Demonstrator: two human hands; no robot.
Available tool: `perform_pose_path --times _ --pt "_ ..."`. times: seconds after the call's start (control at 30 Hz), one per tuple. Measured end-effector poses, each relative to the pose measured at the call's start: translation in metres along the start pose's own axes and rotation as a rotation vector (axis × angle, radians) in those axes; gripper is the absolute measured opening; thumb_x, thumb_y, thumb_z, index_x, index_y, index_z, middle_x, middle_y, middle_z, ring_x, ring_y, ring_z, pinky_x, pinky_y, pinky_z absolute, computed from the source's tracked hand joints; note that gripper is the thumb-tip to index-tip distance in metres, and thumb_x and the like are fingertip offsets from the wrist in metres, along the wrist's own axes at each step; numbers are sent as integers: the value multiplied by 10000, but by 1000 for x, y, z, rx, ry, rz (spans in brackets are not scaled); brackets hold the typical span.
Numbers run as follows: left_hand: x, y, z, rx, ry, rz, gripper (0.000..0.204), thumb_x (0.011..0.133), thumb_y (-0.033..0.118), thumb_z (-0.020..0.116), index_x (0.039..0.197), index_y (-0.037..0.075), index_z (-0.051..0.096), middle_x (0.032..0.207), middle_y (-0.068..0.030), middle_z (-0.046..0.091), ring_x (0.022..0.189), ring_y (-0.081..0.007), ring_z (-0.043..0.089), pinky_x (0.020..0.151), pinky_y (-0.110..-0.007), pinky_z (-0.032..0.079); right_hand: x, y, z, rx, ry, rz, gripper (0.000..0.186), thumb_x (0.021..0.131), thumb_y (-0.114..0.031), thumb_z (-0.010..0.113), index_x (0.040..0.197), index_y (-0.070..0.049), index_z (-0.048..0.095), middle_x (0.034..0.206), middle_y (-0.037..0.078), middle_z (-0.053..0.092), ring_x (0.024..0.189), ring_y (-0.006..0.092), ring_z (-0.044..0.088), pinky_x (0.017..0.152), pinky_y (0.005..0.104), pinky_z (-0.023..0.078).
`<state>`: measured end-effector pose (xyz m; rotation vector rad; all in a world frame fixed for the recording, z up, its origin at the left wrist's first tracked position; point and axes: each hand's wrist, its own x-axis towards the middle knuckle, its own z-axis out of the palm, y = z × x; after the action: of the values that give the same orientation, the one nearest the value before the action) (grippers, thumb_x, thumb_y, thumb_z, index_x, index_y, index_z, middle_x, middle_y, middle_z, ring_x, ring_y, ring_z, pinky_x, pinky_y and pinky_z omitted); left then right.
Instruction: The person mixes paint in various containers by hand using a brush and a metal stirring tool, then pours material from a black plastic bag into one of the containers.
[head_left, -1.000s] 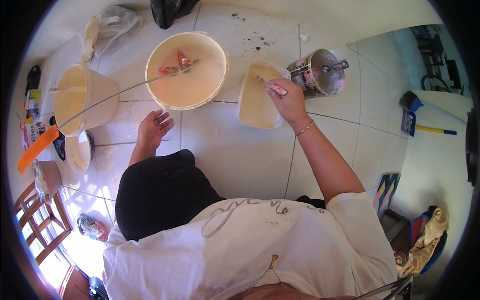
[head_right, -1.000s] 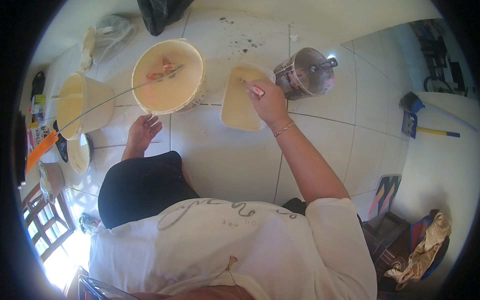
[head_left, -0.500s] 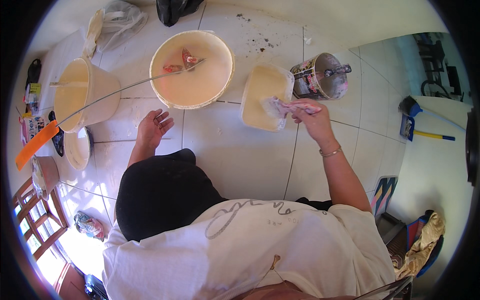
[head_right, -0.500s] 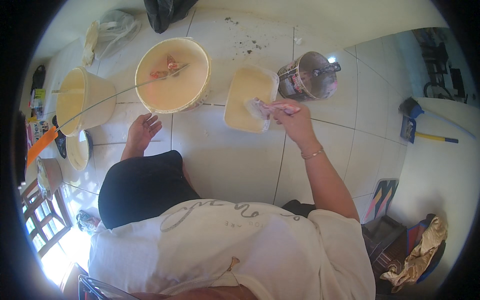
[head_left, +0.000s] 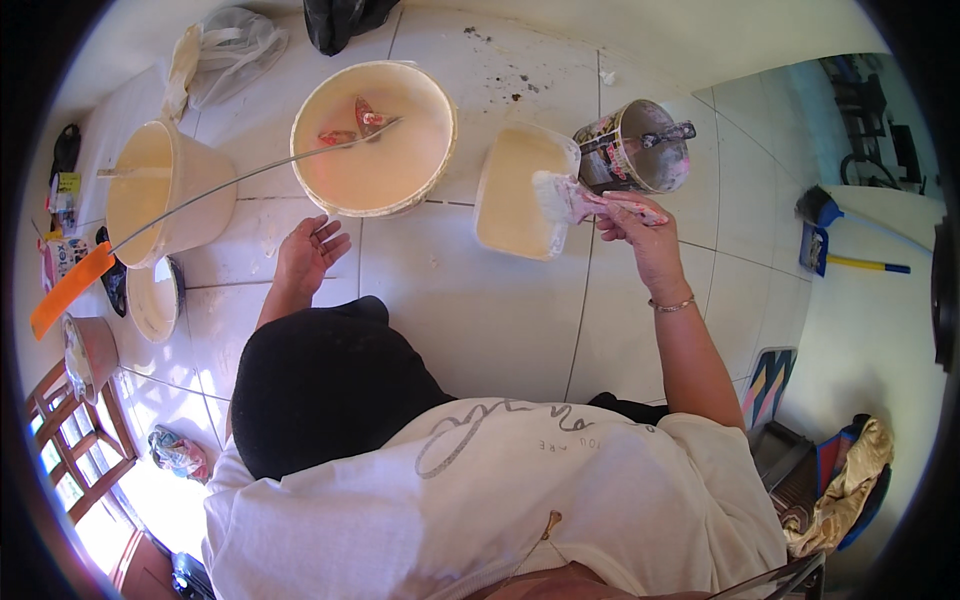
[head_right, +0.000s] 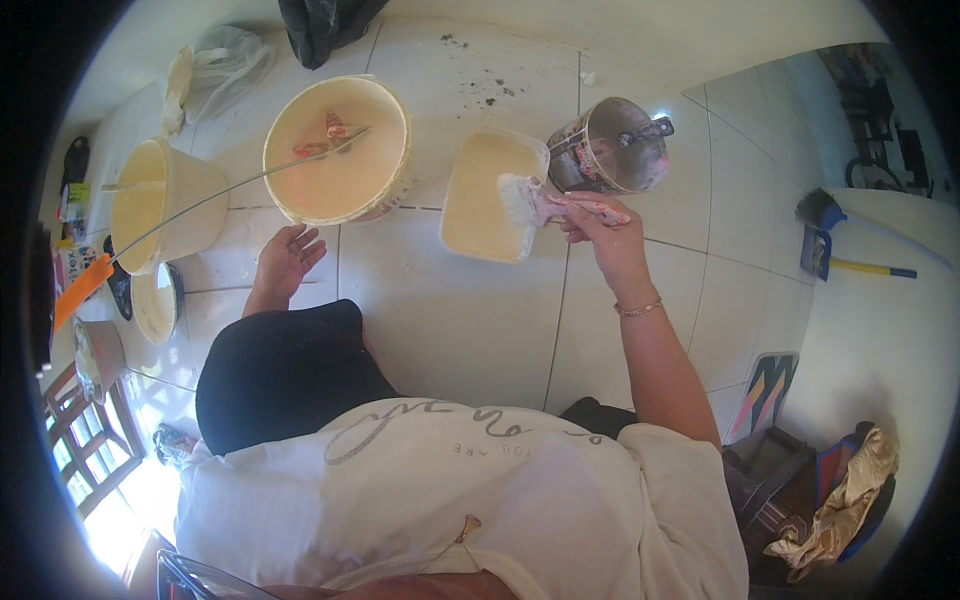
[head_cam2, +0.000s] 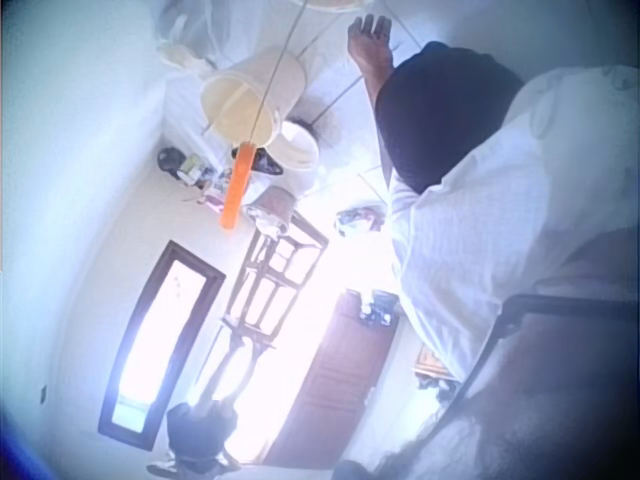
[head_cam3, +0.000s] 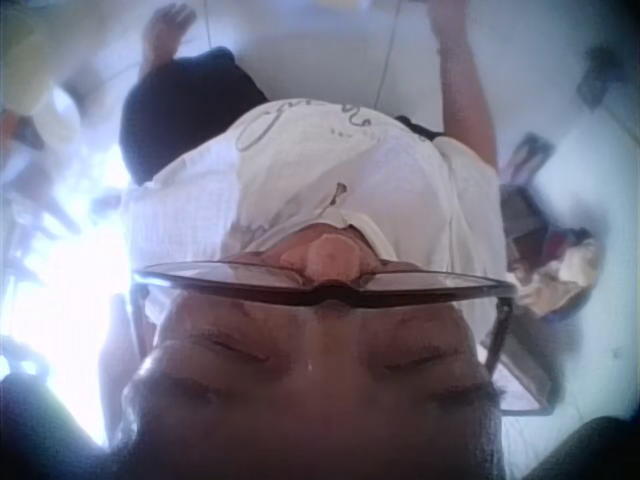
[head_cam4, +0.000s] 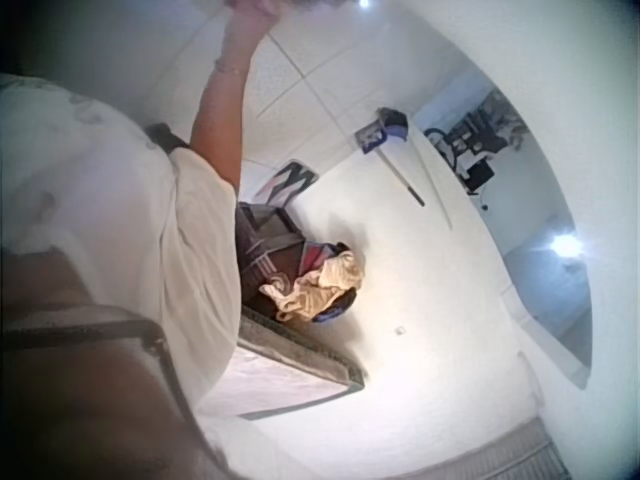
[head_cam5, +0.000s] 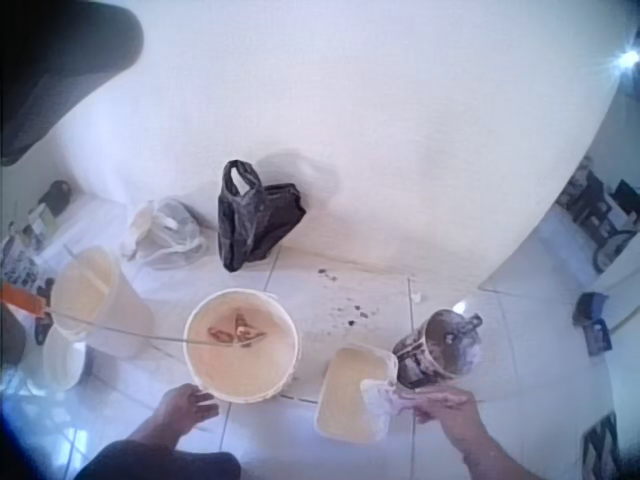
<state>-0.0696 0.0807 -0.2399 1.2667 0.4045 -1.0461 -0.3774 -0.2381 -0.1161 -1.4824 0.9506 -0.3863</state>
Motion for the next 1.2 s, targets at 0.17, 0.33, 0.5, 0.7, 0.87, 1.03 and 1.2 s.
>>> perform_pose_path --times 0.17,0.33,0.5,0.7,0.87,1.03,1.2 --pt "-6 -4 2 200 -92 -32 363 922 212 459 1169 -54 459 1079 -198 537 917 -318 588 832 -421 517 -2 -6 9 -25 -37 127 254 871 -172 641 1056 1 630 781 90 652 626 133 615 585 250 523" --pt "-16 -26 28 499 -511 -70 350 920 258 523 1131 -21 502 1008 -184 558 846 -282 613 768 -377 540 -10 -4 23 -1 -209 144 245 860 -155 641 1053 -5 631 775 82 649 648 104 598 582 234 512" --pt "-19 -53 90 692 -594 -193 388 907 312 564 1117 -12 521 987 -154 571 817 -233 619 720 -348 550 -34 7 29 -323 -376 -3 180 848 -109 656 976 15 631 817 33 622 717 78 569 665 223 486" --pt "-5 -60 131 753 -618 -138 447 907 307 570 1130 -71 489 1026 -186 560 832 -251 624 741 -359 555 -46 15 15 -370 -264 -20 192 824 -150 669 938 1 642 885 59 655 806 110 575 758 261 464" --pt "-8 -63 140 621 -634 -152 438 882 285 616 1088 -81 491 992 -178 560 823 -251 631 722 -357 567 -51 25 3 -293 -221 -13 181 823 -143 664 926 3 639 871 53 653 793 104 570 745 253 460" --pt "-17 -67 150 602 -561 -105 400 875 245 630 1045 -85 479 955 -176 557 799 -261 636 688 -362 578 -47 15 -1 -318 -228 -3 155 814 -131 675 889 0 640 823 40 640 757 91 553 710 245 452" --pt "-12 -71 149 627 -532 -61 364 861 238 654 1007 -59 503 954 -157 556 766 -229 637 647 -334 580 -39 4 12 -329 -180 -76 186 794 -160 711 861 -1 642 781 42 626 739 100 552 688 250 451"
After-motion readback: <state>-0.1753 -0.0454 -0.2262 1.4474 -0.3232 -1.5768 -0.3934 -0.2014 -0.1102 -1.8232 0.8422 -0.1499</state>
